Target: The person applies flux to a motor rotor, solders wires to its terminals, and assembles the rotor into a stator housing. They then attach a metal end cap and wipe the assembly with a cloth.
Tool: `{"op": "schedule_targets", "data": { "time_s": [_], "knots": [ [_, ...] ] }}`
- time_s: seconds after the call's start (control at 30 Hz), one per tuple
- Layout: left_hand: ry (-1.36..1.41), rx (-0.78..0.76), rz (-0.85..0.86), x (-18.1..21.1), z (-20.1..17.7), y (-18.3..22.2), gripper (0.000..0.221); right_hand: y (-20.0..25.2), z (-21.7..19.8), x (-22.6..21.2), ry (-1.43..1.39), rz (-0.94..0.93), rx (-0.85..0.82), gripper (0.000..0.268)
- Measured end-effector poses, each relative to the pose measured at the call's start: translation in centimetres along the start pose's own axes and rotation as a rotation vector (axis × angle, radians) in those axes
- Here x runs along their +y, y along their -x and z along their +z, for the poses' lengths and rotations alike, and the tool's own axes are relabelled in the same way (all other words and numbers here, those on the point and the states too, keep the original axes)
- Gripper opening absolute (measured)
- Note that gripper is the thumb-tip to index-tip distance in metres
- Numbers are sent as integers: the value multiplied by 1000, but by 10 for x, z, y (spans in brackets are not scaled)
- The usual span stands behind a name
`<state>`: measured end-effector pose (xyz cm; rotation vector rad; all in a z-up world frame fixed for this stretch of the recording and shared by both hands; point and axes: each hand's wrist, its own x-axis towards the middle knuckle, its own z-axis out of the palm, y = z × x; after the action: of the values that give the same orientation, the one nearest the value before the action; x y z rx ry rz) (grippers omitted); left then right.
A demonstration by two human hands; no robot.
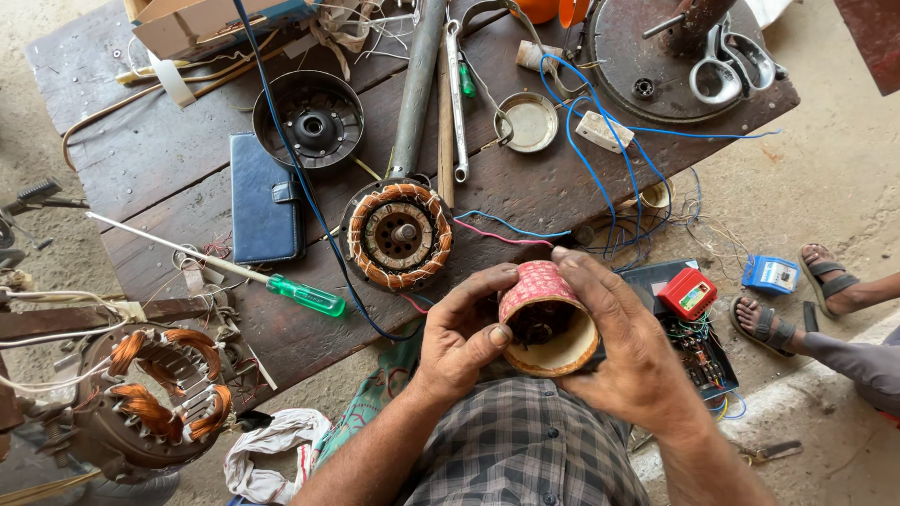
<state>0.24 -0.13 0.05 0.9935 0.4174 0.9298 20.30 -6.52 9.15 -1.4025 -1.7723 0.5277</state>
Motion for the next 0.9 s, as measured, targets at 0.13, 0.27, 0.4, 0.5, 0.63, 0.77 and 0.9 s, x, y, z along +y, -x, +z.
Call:
{"op": "schedule_targets", "data": {
  "time_s": [0.13,0.27,0.4,0.5,0.63,0.77,0.9],
  "knots": [
    [41,5,-42,0,1,-1,65,6,9,0,62,0,98,95],
    [199,-10,-101,-2,8,0,81,8,13,-1,112,9,163,94],
    [187,-63,-81,-2,20,1,96,9,13,0,82,27,209,95],
    [98,-41,-106,0,25,7,97,15,12,-1,113,-19,288,94],
    [41,68,-204,-9,26,5,91,11,16,2,133,140,223,93],
    [25,91,-214,-18,24,3,89,7,16,8,85,240,194,94],
    [-15,32,-118,-13,22,5,88,11,14,5,86,123,250,94]
  ]
}}
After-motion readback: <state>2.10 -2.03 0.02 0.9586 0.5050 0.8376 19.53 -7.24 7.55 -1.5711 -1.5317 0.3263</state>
